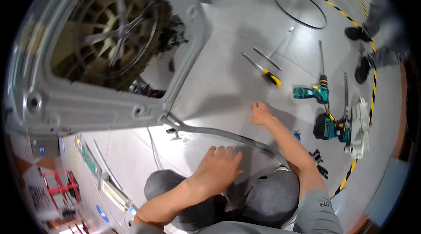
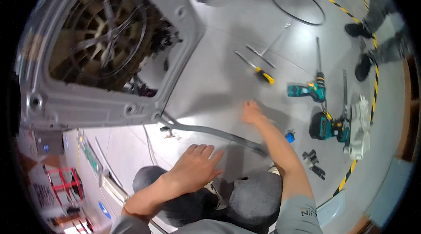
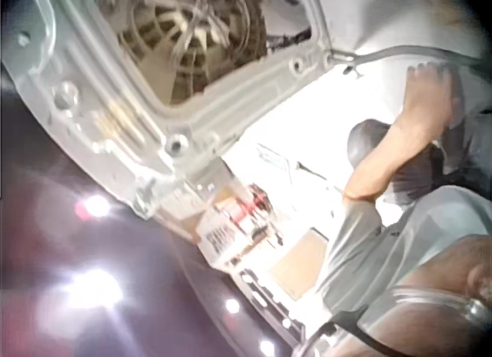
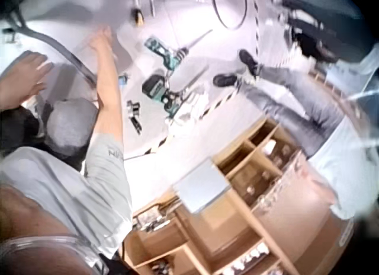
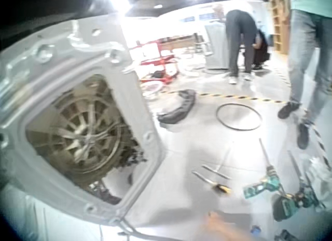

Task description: The person places a metal pulley onto the rear of a washing machine drum, inserts a bolt by hand, and tightens it using a power tool. The person then fits a drive belt around the pulley and motor spindle, with assistance from another person who holds the belt in place while the pulley is rotated.

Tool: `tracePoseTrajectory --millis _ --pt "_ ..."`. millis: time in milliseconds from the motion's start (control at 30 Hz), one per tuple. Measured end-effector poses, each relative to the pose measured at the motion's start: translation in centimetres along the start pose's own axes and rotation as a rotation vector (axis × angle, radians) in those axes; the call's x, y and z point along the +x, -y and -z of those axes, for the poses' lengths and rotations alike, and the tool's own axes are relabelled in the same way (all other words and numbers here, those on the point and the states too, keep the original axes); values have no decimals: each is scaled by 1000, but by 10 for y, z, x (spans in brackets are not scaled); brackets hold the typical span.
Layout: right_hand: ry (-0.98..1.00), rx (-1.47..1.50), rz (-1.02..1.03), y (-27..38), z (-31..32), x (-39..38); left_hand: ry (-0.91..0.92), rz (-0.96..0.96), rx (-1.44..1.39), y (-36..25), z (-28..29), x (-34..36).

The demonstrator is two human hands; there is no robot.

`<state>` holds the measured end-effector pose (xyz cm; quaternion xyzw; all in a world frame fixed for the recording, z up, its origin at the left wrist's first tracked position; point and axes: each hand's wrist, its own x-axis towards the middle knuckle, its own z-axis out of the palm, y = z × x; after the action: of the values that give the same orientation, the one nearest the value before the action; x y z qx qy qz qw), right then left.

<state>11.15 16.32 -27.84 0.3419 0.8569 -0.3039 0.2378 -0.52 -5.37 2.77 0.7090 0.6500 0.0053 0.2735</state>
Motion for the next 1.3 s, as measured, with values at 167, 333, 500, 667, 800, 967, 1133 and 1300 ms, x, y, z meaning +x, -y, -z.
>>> tracePoseTrajectory --millis 167,333,500,667,800,967,1133,1300 --pt "46 7 78 -3 17 8 -46 41 63 -18 -7 11" --pt "-54 249 131 -25 12 -20 -69 10 73 -35 -12 14" --pt "-117 395 310 16 88 -68 -49 -27 140 -48 -7 17" --pt "-410 338 762 128 210 -189 -173 -44 175 -58 -14 25" --pt "-584 226 1188 176 253 -272 -336 -95 154 -53 -19 17" --pt "-806 398 1306 201 250 -314 -260 -4 132 -65 -10 24" --pt "-691 314 1073 188 242 -334 -292 -27 101 -65 -14 17" --pt "-751 334 1118 189 234 -328 -217 19 167 -67 -3 3"
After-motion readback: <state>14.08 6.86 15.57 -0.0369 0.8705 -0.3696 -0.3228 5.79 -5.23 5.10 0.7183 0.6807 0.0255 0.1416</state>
